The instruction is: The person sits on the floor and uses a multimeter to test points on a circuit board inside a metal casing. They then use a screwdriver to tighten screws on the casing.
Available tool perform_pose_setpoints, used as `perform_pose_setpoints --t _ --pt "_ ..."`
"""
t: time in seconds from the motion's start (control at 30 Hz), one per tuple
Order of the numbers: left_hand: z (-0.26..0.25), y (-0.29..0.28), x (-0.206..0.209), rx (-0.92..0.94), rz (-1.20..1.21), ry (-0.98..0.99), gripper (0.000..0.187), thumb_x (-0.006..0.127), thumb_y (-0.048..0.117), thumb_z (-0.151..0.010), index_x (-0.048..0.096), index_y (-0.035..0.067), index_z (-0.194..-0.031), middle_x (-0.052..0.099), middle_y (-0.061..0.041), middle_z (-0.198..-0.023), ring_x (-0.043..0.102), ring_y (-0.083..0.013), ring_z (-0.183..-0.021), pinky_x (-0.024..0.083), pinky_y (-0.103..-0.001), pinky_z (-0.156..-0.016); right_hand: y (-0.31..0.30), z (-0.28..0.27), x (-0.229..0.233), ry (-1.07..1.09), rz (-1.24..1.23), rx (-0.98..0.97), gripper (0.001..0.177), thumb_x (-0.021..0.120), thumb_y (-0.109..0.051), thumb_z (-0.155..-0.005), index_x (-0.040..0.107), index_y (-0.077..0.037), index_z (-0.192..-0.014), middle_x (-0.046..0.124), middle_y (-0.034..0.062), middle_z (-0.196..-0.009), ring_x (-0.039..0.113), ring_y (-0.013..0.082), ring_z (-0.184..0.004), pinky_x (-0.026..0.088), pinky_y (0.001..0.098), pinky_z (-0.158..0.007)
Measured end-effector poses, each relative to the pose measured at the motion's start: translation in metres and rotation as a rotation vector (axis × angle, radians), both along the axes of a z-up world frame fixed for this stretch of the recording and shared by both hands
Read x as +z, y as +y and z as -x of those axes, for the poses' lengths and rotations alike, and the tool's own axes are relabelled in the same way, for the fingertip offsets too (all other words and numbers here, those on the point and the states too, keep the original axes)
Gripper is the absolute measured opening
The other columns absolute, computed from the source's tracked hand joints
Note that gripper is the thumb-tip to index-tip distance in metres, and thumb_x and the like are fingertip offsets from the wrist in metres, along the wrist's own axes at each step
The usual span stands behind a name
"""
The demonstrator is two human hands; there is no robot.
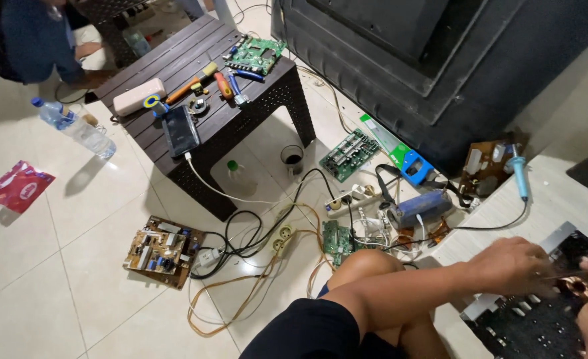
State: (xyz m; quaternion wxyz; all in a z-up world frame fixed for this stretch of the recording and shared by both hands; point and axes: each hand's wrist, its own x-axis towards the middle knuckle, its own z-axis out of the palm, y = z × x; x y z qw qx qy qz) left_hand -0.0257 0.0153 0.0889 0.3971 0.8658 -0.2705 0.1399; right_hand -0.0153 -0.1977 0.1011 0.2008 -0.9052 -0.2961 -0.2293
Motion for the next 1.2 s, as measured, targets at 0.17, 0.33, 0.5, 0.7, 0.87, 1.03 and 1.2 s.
perform_pose_setpoints --t 0.17,0.33,0.5,0.7,0.87,1.03,1.2 --pt "0.028 0.018 0.054 0.027 -0.397 0.261 0.043 0.061 0.031 -0.083 0.079 0.026 -0.122 0.033 -0.017 -0.167 0.024 -0.0483 -0.157 0.021 -0.072 -0.122 0.038 0.027 0.048 0.257 -0.346 -0.082 0.039 0.052 0.018 -0.101 0.053 0.010 -0.140 0.042 0.0303 -0.152 0.041 0.0431 -0.145 0.033 0.0491 -0.122" --pt "0.038 0.019 0.085 0.026 -0.539 0.297 0.041 0.057 0.029 -0.092 0.076 0.028 -0.128 0.032 -0.018 -0.166 0.019 -0.0461 -0.158 0.015 -0.070 -0.125 0.029 0.035 0.041 0.189 -0.474 -0.212 0.012 0.079 0.004 -0.133 0.070 0.005 -0.125 0.067 0.0191 -0.119 0.064 0.0290 -0.110 0.052 0.0424 -0.103" --pt "0.035 0.019 0.079 0.029 -0.495 0.310 0.048 0.042 0.021 -0.094 0.076 0.024 -0.128 0.030 -0.023 -0.164 0.017 -0.0489 -0.157 0.015 -0.071 -0.124 0.050 0.054 0.083 0.187 -0.445 -0.119 0.015 0.060 0.005 -0.137 0.059 0.015 -0.148 0.061 0.0290 -0.134 0.058 0.0381 -0.118 0.045 0.0451 -0.099" --pt "0.027 0.017 0.069 0.012 -0.509 0.245 0.048 0.036 0.030 -0.099 0.075 0.014 -0.123 0.035 -0.028 -0.161 0.026 -0.0522 -0.154 0.022 -0.069 -0.123 0.022 0.029 0.046 0.257 -0.600 -0.157 0.014 0.071 0.004 -0.124 0.066 0.005 -0.137 0.066 0.0176 -0.131 0.063 0.0274 -0.124 0.049 0.0379 -0.114" --pt "0.007 -0.001 0.031 0.076 -0.499 0.280 0.047 0.042 0.033 -0.094 0.071 0.016 -0.126 0.039 -0.021 -0.160 0.028 -0.0452 -0.153 0.022 -0.063 -0.122 0.045 0.044 0.083 0.169 -0.539 -0.215 0.012 0.078 -0.003 -0.122 0.072 0.005 -0.129 0.071 0.0170 -0.115 0.066 0.0236 -0.102 0.053 0.0340 -0.093" --pt "0.004 -0.010 0.008 0.067 -0.553 0.148 0.037 0.051 0.033 -0.090 0.077 0.026 -0.116 0.047 -0.023 -0.153 0.038 -0.0491 -0.145 0.030 -0.066 -0.114 0.059 0.063 0.105 0.161 -0.471 -0.372 0.012 0.078 -0.013 -0.108 0.077 -0.007 -0.119 0.074 0.0064 -0.106 0.067 0.0149 -0.094 0.050 0.0270 -0.088" --pt "0.006 -0.007 0.008 0.133 -0.543 0.046 0.046 0.082 0.040 -0.078 0.078 0.021 -0.119 0.056 -0.023 -0.144 0.046 -0.0489 -0.142 0.042 -0.059 -0.108 0.061 0.071 0.111 0.091 -0.620 -0.273 0.013 0.085 -0.009 -0.098 0.079 -0.010 -0.110 0.076 0.0064 -0.098 0.075 0.0187 -0.089 0.058 0.0290 -0.078"
